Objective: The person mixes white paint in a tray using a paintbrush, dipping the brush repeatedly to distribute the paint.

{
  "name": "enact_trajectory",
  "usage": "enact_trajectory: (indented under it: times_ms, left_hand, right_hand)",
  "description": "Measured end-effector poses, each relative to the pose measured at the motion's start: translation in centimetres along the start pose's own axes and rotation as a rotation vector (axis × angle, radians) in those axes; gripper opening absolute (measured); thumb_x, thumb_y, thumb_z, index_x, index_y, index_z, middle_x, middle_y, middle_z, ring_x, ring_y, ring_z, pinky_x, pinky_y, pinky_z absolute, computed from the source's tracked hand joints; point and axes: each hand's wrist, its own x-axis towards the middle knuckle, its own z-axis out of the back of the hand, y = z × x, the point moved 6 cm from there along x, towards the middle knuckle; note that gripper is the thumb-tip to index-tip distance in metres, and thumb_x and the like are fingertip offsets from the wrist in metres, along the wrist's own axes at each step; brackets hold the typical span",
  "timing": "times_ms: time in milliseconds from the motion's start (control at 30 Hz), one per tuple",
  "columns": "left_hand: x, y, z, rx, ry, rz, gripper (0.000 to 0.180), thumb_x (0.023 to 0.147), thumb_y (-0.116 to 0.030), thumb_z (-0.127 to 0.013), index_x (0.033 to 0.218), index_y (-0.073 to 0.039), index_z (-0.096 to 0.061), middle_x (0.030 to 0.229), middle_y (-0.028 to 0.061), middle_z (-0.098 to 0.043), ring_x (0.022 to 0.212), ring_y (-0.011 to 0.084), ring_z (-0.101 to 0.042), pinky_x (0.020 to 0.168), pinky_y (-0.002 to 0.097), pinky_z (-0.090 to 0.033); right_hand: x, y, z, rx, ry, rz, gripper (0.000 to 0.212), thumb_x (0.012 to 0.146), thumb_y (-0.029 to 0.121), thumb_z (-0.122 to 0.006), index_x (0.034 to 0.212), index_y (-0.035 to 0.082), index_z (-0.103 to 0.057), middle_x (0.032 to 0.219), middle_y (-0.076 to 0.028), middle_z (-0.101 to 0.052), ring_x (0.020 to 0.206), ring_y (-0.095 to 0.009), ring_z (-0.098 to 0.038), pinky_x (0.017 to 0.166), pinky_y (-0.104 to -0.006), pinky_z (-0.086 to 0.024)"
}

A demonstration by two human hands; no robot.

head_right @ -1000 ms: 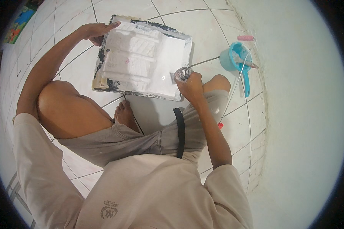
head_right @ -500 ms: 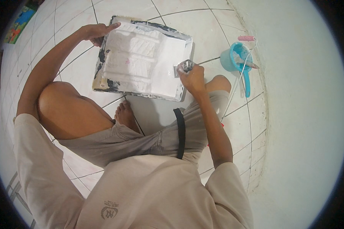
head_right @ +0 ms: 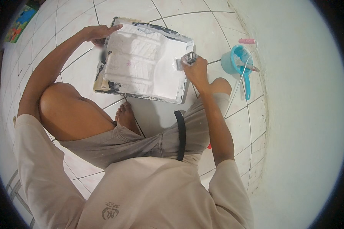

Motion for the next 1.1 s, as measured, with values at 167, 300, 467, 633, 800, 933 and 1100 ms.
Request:
enact_trajectory:
  times_ms: [167,300,467,633,800,933,1100]
  left_hand:
    - [-0.3,-0.3,0.1,-0.035,-0.061,-0.026,0.102,0.072,-0.083,-0.031,0.108,0.008,-0.058,0.090,0.0243,-0.064,0.079,0.0295,-0.067,0.074,0.0399,-0.054]
    - [-0.2,-0.2,-0.1,-0.017,0.020,0.038,0.097,0.073,-0.083,-0.027,0.114,0.000,-0.057,0.095,0.0203,-0.065,0.080,0.0266,-0.066,0.065,0.0330,-0.053]
    - [-0.1,-0.1,0.1,-0.002,0.021,0.029,0.096,0.074,-0.083,-0.028,0.112,0.000,-0.058,0.093,0.0192,-0.065,0.079,0.0257,-0.066,0.065,0.0328,-0.053]
    - [-0.3,-0.4,0.0,-0.050,-0.020,-0.035,0.104,0.072,-0.083,-0.030,0.104,0.012,-0.059,0.087,0.0255,-0.063,0.077,0.0306,-0.067,0.070,0.0387,-0.056]
    - [0.0,-0.1,0.0,-0.029,0.024,0.055,0.093,0.074,-0.082,-0.029,0.107,-0.001,-0.060,0.088,0.0147,-0.065,0.072,0.0215,-0.066,0.061,0.0304,-0.053]
    - [0.0,0.0,-0.2,-0.045,0.016,0.043,0.090,0.075,-0.081,-0.029,0.105,-0.002,-0.061,0.086,0.0139,-0.065,0.072,0.0211,-0.065,0.060,0.0299,-0.053]
    - [0.1,0.0,-0.2,-0.061,0.009,0.026,0.097,0.074,-0.081,-0.030,0.106,0.006,-0.059,0.087,0.0195,-0.064,0.076,0.0256,-0.066,0.065,0.0345,-0.055]
  right_hand:
    - [1.0,-1.3,-0.3,0.212,0.000,-0.016,0.015,0.070,0.009,-0.068,0.080,-0.002,-0.066,0.066,-0.016,-0.064,0.058,-0.023,-0.063,0.057,-0.0320,-0.048]
    - [1.8,-1.9,-0.4,-0.061,-0.012,-0.012,0.015,0.071,0.010,-0.068,0.080,-0.003,-0.065,0.067,-0.017,-0.065,0.058,-0.022,-0.063,0.057,-0.0324,-0.048]
    - [2.5,-1.3,0.1,0.105,-0.025,0.052,0.016,0.070,0.010,-0.069,0.079,-0.003,-0.065,0.066,-0.016,-0.064,0.058,-0.020,-0.062,0.058,-0.0316,-0.048]
    - [3.0,-1.6,-0.7,0.121,0.026,-0.007,0.017,0.070,0.011,-0.069,0.079,-0.003,-0.065,0.066,-0.016,-0.064,0.057,-0.021,-0.061,0.057,-0.0329,-0.048]
    - [4.4,-1.4,0.0,0.028,-0.029,0.014,0.019,0.070,0.012,-0.069,0.078,-0.004,-0.065,0.065,-0.017,-0.064,0.056,-0.022,-0.060,0.055,-0.0348,-0.047]
    - [4.6,-1.1,-0.3,0.000,0.032,0.026,0.021,0.070,0.014,-0.070,0.077,-0.005,-0.064,0.065,-0.018,-0.063,0.056,-0.026,-0.060,0.055,-0.0358,-0.047]
    - [6.0,-1.3,0.1,-0.035,0.000,-0.015,0.022,0.070,0.015,-0.070,0.075,-0.006,-0.064,0.064,-0.018,-0.062,0.058,-0.027,-0.062,0.056,-0.0362,-0.048]
